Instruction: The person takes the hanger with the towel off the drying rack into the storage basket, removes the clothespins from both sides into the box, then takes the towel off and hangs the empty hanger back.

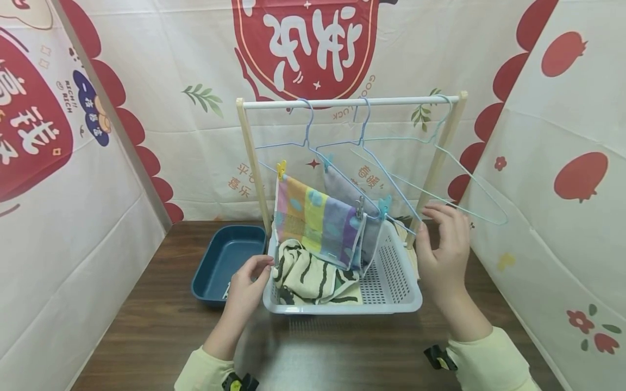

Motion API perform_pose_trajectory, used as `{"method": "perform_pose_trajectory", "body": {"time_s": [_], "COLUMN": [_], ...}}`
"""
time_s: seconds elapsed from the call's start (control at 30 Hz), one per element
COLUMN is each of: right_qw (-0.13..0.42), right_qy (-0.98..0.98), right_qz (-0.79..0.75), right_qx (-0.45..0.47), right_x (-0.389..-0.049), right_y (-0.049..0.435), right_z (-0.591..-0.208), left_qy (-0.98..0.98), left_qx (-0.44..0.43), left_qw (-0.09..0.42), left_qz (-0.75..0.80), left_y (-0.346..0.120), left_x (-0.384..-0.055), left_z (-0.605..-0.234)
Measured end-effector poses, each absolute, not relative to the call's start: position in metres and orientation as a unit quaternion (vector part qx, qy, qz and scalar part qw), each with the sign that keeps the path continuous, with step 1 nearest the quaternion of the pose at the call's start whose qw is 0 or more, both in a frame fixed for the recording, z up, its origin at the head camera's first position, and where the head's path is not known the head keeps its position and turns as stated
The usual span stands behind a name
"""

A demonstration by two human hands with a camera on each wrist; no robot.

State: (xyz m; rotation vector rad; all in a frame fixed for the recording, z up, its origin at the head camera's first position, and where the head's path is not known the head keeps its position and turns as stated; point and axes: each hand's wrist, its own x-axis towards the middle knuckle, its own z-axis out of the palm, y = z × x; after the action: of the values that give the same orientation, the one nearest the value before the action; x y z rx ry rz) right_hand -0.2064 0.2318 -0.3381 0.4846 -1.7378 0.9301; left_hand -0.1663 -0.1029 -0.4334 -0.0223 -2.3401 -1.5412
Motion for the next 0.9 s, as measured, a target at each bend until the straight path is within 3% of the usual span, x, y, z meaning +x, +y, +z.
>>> {"method": "perform_pose_trajectory", "body": {"time_s": [0.13, 0.27, 0.5, 0.9], "right_qw": [0.527, 0.476, 0.385, 0.303], "right_qy": [-0.727, -0.763, -0.828, -0.863], "right_qz": [0.354, 0.328, 0.317, 0.352], "right_qx": [0.263, 0.289, 0.256, 0.197], "right_x": [-0.203, -0.203, -0.210, -0.228], "right_y": [0.217, 0.209, 0.201, 0.192], "right_z": [-0.340, -0.346, -0.356, -0.368], "left_qy": [-0.822, -0.816, -0.819, -0.819], "left_qx": [-0.008, -0.018, -0.020, -0.020], "left_qw": [0.171, 0.170, 0.172, 0.175], "left_qz": [-0.544, -0.552, -0.547, -0.546], "left_y": [-0.100, -0.096, -0.094, -0.094], "left_x": [-0.165, -0.165, -0.165, -0.166], "left_z": [-0.431, -0.428, -0.430, -0.430]}}
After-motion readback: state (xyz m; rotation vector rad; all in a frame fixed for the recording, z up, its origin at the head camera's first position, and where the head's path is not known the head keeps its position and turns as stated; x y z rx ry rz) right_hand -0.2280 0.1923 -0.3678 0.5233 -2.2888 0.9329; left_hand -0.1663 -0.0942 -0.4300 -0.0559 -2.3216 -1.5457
